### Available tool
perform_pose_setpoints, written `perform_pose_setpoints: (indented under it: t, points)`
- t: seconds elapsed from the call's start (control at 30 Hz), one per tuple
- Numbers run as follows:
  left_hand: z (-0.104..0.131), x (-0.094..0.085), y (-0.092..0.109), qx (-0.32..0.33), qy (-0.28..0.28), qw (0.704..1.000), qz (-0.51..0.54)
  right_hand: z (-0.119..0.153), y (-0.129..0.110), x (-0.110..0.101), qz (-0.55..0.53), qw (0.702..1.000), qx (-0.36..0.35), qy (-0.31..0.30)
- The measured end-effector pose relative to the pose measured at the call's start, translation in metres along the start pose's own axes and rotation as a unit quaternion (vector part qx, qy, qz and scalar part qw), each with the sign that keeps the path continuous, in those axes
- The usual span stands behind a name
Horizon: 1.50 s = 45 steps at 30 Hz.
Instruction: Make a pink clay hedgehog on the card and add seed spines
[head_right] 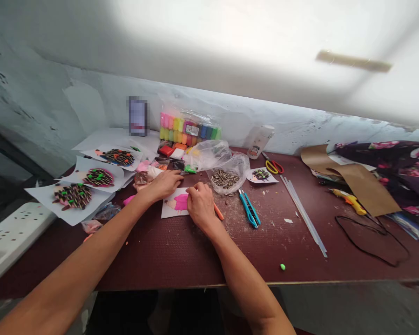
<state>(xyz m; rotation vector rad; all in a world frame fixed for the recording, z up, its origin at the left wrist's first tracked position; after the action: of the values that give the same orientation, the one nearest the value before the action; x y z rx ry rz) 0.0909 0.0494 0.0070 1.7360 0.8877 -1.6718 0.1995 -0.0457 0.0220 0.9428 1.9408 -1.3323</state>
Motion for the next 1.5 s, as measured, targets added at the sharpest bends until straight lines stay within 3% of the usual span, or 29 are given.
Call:
perform_pose_setpoints:
  t: [0.17,0.3,0.43,0.53,0.6,0.67,0.77,0.93,1.07,1.13,1.2,1.33,1.5]
  points:
    - [0.000,0.008,-0.011,-0.055,0.033,0.998,0.022,0.000,-0.002,0.000,0.000,1.000,-0.001,-0.009]
    - [0.008,-0.003,-0.026,-0.129,0.108,0.981,0.093,0.001,-0.001,0.000,-0.008,1.000,-0.009,0.002]
    - [0.027,-0.025,-0.049,-0.219,0.240,0.924,0.201,0.001,0.001,-0.001,-0.029,0.999,-0.011,0.016]
    - [0.040,-0.037,-0.060,-0.229,0.309,0.867,0.317,0.000,0.003,-0.003,-0.084,0.996,-0.013,0.042]
    - [0.043,-0.041,-0.059,-0.214,0.318,0.828,0.409,-0.001,0.005,-0.004,-0.149,0.987,-0.008,0.058]
    - [0.042,-0.041,-0.048,-0.177,0.282,0.800,0.500,-0.001,0.008,-0.004,-0.221,0.973,0.000,0.071]
    - [0.038,-0.044,-0.019,-0.104,0.218,0.785,0.570,-0.001,0.007,-0.007,-0.298,0.951,0.000,0.086]
    - [0.039,-0.054,0.017,-0.006,0.171,0.783,0.598,0.000,-0.004,-0.009,-0.352,0.931,-0.005,0.093]
    - [0.044,-0.062,0.009,-0.024,0.206,0.798,0.567,0.001,-0.007,-0.004,-0.464,0.882,0.036,0.079]
    - [0.048,-0.069,0.002,-0.028,0.253,0.821,0.511,0.000,-0.006,-0.002,-0.522,0.848,0.058,0.074]
    - [0.049,-0.071,0.001,0.002,0.261,0.857,0.445,0.000,-0.004,-0.002,-0.555,0.824,0.075,0.083]
    - [0.043,-0.052,0.008,0.050,0.121,0.899,0.419,-0.001,-0.001,-0.005,-0.569,0.812,0.086,0.101]
    - [0.042,-0.049,0.005,0.037,0.106,0.916,0.384,-0.003,0.003,-0.011,-0.553,0.821,0.096,0.111]
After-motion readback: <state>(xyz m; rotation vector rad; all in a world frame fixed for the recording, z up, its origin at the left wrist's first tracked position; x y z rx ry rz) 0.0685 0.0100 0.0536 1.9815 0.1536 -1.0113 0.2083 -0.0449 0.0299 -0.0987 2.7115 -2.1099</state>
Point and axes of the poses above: each hand's wrist, its own z-axis away from the middle knuckle, its own x-axis out of the palm, y = z × x, the point moved 6 cm from there along -z, towards the middle knuckle, and after that the axes turned 14 degrees about -z, right-handed, at the moved point
